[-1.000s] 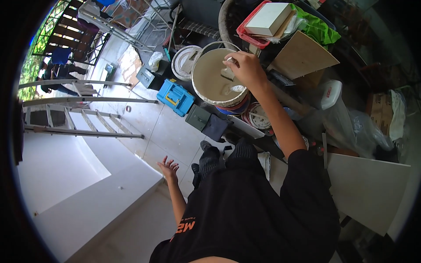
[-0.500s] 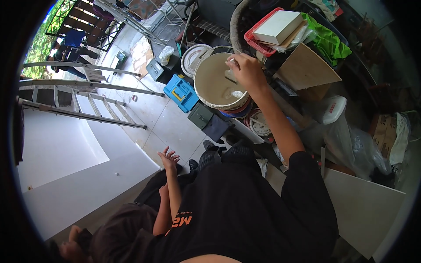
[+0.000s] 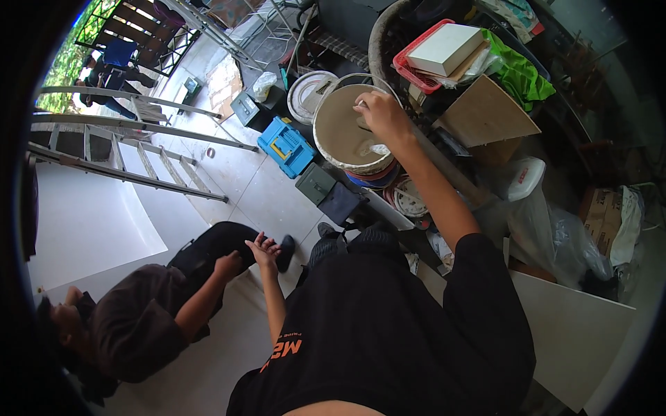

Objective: Painting a white wall with a paintbrush and dipping the brush into a paint bucket.

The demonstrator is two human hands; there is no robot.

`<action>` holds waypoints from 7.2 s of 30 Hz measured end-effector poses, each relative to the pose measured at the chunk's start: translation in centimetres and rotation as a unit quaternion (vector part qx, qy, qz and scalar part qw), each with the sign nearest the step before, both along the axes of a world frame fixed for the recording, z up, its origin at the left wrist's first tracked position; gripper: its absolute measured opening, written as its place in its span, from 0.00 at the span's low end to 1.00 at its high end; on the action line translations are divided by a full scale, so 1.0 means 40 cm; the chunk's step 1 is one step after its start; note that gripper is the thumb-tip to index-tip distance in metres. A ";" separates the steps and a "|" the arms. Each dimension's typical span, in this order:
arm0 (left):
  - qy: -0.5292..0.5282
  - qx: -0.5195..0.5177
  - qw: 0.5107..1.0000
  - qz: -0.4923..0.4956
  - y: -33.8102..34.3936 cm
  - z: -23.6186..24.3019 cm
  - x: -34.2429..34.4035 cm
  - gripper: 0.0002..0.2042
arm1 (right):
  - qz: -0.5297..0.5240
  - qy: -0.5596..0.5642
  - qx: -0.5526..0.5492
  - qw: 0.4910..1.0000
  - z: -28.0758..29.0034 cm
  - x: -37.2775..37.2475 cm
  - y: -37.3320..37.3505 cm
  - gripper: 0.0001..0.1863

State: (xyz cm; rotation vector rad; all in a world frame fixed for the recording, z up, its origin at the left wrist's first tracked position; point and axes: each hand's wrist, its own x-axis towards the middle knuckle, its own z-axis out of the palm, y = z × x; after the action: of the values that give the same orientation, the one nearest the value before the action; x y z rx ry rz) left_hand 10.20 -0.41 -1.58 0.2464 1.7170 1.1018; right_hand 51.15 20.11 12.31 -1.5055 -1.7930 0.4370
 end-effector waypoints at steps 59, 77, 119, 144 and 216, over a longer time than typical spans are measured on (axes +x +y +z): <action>0.031 0.032 0.997 -0.060 0.005 -0.013 0.029 0.36 | -0.165 0.061 0.234 0.956 0.112 0.012 -0.213 0.04; 0.000 -0.008 0.986 -0.164 0.046 -0.022 0.062 0.37 | -0.261 0.385 0.230 0.855 0.067 0.028 -0.282 0.05; -0.122 0.001 0.700 -0.704 0.281 -0.197 0.013 0.39 | -0.264 0.658 0.133 0.693 0.040 -0.796 -0.962 0.24; -0.089 -0.077 -0.206 -0.971 -0.860 -0.043 0.290 0.37 | -0.940 -0.055 0.127 -0.313 0.256 -1.608 -1.161 0.20; -0.858 0.370 -0.010 -0.355 -1.561 0.728 -1.046 0.13 | -0.743 -0.264 0.329 -0.520 0.263 -2.298 -1.336 0.12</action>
State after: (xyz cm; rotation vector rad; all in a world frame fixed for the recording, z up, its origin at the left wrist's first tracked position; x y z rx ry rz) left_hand -31.66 -62.87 27.54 0.1116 -1.4459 0.3619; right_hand -40.75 -33.32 22.82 0.4139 -1.9575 2.2710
